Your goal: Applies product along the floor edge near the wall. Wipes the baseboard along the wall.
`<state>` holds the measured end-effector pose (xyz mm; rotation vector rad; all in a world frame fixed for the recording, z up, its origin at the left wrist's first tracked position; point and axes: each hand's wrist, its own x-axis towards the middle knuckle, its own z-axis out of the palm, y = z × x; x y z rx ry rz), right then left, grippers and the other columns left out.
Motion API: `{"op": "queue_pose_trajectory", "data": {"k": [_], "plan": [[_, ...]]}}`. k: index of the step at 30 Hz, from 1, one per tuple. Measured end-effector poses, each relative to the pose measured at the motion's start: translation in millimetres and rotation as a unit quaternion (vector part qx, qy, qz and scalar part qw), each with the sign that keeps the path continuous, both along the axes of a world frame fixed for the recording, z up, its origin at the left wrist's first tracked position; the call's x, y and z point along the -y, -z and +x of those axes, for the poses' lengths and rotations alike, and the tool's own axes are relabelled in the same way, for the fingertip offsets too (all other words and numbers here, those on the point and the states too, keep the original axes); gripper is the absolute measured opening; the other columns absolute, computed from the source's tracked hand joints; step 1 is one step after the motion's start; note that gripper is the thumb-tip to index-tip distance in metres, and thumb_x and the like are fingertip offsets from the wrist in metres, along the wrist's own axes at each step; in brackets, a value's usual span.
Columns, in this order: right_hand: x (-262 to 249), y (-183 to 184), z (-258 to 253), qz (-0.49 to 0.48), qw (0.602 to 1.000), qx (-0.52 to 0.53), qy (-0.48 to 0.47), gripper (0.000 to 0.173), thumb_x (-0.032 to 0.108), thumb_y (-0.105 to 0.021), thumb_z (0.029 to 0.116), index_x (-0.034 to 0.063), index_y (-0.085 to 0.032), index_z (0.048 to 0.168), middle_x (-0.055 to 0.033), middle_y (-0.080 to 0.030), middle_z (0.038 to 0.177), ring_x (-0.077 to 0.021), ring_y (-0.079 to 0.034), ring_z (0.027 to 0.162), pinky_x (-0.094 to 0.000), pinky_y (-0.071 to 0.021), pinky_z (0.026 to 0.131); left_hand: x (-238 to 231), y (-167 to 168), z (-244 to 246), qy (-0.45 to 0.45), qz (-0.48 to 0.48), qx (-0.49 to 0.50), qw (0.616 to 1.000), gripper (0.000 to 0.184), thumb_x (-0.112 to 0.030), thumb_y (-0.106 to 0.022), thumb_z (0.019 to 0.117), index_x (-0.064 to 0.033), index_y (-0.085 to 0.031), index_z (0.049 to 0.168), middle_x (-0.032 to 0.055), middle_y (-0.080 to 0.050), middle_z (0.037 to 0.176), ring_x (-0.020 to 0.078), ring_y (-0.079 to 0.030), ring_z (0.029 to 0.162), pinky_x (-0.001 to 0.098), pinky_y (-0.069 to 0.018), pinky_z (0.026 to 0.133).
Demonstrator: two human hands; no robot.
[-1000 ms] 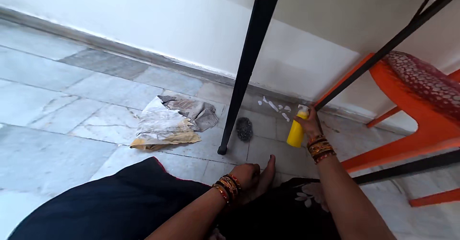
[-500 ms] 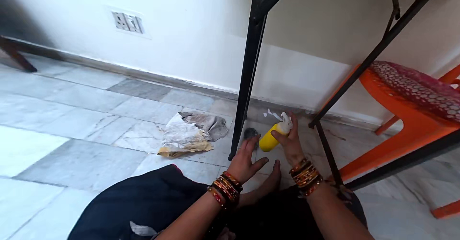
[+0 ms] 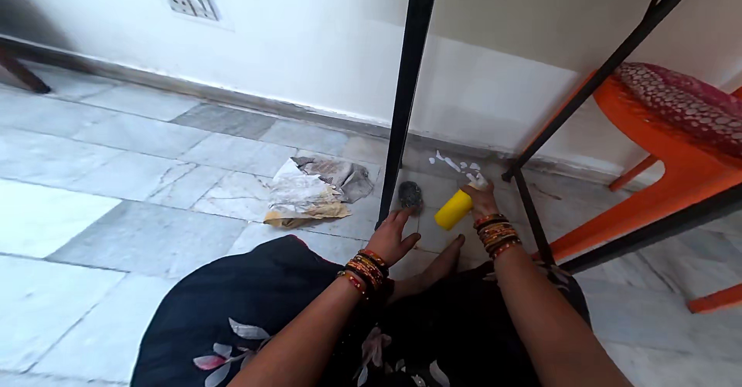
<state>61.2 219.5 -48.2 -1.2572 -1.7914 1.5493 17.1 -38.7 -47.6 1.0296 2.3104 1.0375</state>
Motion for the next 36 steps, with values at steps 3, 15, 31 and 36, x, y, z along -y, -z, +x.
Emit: {"op": "queue_pose_trajectory", "data": {"k": [3,15,31,36], "plan": [[-6,-5,3,0.0,1.0,-0.021,0.02,0.113,0.02,-0.088,0.0811,0.0132,-0.012,0.165,-0.035,-0.039,0.152,-0.0483,-0.047,0.134,-0.0625,-0.0439,0.107,-3,-1,3,0.008,0.015,0.006,1.0,0.065,-0.023,-0.07,0.0994,-0.0094,-0.042,0.156,0.0202,-0.049,0.152,0.0362,-0.059,0.129,0.0531,-0.0503,0.105],[119,-39,8,-0.028,0.98,-0.139,-0.141,0.125,0.015,-0.089,0.0764,0.0206,-0.002,0.167,-0.027,-0.03,0.159,-0.0367,-0.047,0.136,-0.0538,-0.0465,0.107,-12,1,10,-0.058,0.109,-0.135,0.983,0.08,-0.03,-0.084,0.0871,-0.0017,-0.046,0.151,0.0263,-0.056,0.143,0.0446,-0.061,0.124,0.0642,-0.0492,0.102],[83,-62,22,0.046,0.865,-0.025,-0.499,0.084,0.025,-0.076,0.0905,0.0055,-0.033,0.16,-0.0214,-0.042,0.158,-0.0294,-0.047,0.142,-0.0432,-0.0427,0.114,51,-65,-34,0.057,-0.093,-0.028,0.994,0.082,-0.011,-0.088,0.0795,0.0014,-0.043,0.147,0.0285,-0.067,0.118,0.0444,-0.067,0.11,0.0657,-0.0501,0.097],[59,-73,27,0.047,0.891,-0.029,-0.45,0.062,0.026,-0.064,0.0999,0.0046,-0.042,0.154,-0.0185,-0.05,0.15,-0.0256,-0.055,0.133,-0.0421,-0.0494,0.108,122,-69,-83,-0.126,-0.145,-0.015,0.981,0.079,-0.011,-0.09,0.0788,-0.0004,-0.047,0.144,0.0304,-0.066,0.119,0.0485,-0.065,0.112,0.0713,-0.0477,0.097]]}}
